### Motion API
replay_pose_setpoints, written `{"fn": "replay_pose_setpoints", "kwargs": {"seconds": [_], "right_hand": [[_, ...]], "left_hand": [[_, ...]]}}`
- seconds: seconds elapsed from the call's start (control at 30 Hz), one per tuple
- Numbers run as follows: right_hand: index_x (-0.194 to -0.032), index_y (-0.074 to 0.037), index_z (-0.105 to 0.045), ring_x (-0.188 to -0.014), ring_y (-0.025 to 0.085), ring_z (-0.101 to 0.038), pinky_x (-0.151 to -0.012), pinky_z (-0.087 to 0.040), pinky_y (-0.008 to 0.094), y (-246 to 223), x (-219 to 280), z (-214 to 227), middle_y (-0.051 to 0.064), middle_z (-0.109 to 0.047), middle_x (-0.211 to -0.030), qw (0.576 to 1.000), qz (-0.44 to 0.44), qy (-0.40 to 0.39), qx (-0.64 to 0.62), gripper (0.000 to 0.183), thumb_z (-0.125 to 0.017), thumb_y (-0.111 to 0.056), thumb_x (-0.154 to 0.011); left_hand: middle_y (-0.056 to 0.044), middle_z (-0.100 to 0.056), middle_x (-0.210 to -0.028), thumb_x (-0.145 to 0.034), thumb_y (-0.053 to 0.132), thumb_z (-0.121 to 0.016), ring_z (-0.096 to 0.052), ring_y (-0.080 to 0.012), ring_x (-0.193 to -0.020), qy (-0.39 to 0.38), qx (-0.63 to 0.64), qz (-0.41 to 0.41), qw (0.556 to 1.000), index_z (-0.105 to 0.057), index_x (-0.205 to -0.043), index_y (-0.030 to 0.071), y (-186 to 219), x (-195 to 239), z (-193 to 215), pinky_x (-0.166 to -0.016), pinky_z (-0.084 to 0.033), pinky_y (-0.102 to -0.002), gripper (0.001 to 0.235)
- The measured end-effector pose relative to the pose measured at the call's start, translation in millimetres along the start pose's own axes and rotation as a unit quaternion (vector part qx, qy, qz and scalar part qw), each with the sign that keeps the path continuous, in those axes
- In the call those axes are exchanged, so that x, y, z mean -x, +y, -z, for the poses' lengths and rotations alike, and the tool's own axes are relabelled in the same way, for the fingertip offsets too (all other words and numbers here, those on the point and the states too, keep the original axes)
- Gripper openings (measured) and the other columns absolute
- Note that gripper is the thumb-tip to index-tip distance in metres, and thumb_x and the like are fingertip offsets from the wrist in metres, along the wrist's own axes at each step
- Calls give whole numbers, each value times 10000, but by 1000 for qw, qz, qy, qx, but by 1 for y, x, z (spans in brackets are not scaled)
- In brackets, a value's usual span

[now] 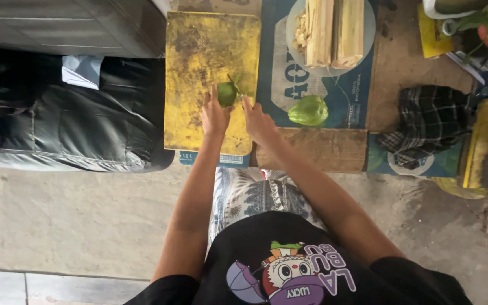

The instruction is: The person picks up chayote squash from a container, moves to a prep area, and uses a knife to peel the skin off one squash on a wooden cutting board.

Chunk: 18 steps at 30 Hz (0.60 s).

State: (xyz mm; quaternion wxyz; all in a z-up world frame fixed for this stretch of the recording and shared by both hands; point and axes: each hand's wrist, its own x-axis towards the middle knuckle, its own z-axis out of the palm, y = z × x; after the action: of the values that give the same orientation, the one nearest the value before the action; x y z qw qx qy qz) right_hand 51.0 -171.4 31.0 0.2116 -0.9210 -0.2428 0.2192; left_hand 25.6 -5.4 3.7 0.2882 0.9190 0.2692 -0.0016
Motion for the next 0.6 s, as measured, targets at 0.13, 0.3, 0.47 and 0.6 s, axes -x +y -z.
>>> {"fn": "replay_pose_setpoints", "kwargs": {"seconds": [0.13,0.3,0.47,0.6], "right_hand": [[-1574,-98,-218,-944,523,-677,-785,-560,577,4,-22,-1,320,-589,-1150,1000,2,-13,-19,660,-503,-102,-979],[-1493,-164,-324,-1056,542,-638,-874,-513,601,5,-3,9,320,-609,-1229,994,-29,-28,-98,528,-454,-76,-989],[-1368,-130,-375,-1112,488,-646,-861,-513,590,19,33,5,257,-664,-1264,988,-8,-1,-152,331,-465,-154,-1051],[-1370,-113,-380,-1107,474,-646,-878,-514,570,30,28,7,253,-672,-1261,981,-24,-3,-194,336,-482,-158,-1054]], "left_hand": [[-276,-519,-1440,-722,199,-934,-609,-451,-1211,3,12,-9,1000,-379,-1550,107,3,2,4,-919,-557,-510,1001],[-250,-548,-1429,-747,168,-902,-626,-437,-1198,-13,5,-2,1000,-379,-1568,111,2,0,6,-922,-565,-503,974],[-259,-547,-1423,-722,190,-925,-615,-440,-1204,5,24,13,1000,-392,-1550,128,0,-1,3,-940,-553,-506,986],[-261,-546,-1429,-715,211,-933,-601,-447,-1229,9,25,11,1000,-392,-1555,143,4,5,8,-972,-533,-519,1001]]}}
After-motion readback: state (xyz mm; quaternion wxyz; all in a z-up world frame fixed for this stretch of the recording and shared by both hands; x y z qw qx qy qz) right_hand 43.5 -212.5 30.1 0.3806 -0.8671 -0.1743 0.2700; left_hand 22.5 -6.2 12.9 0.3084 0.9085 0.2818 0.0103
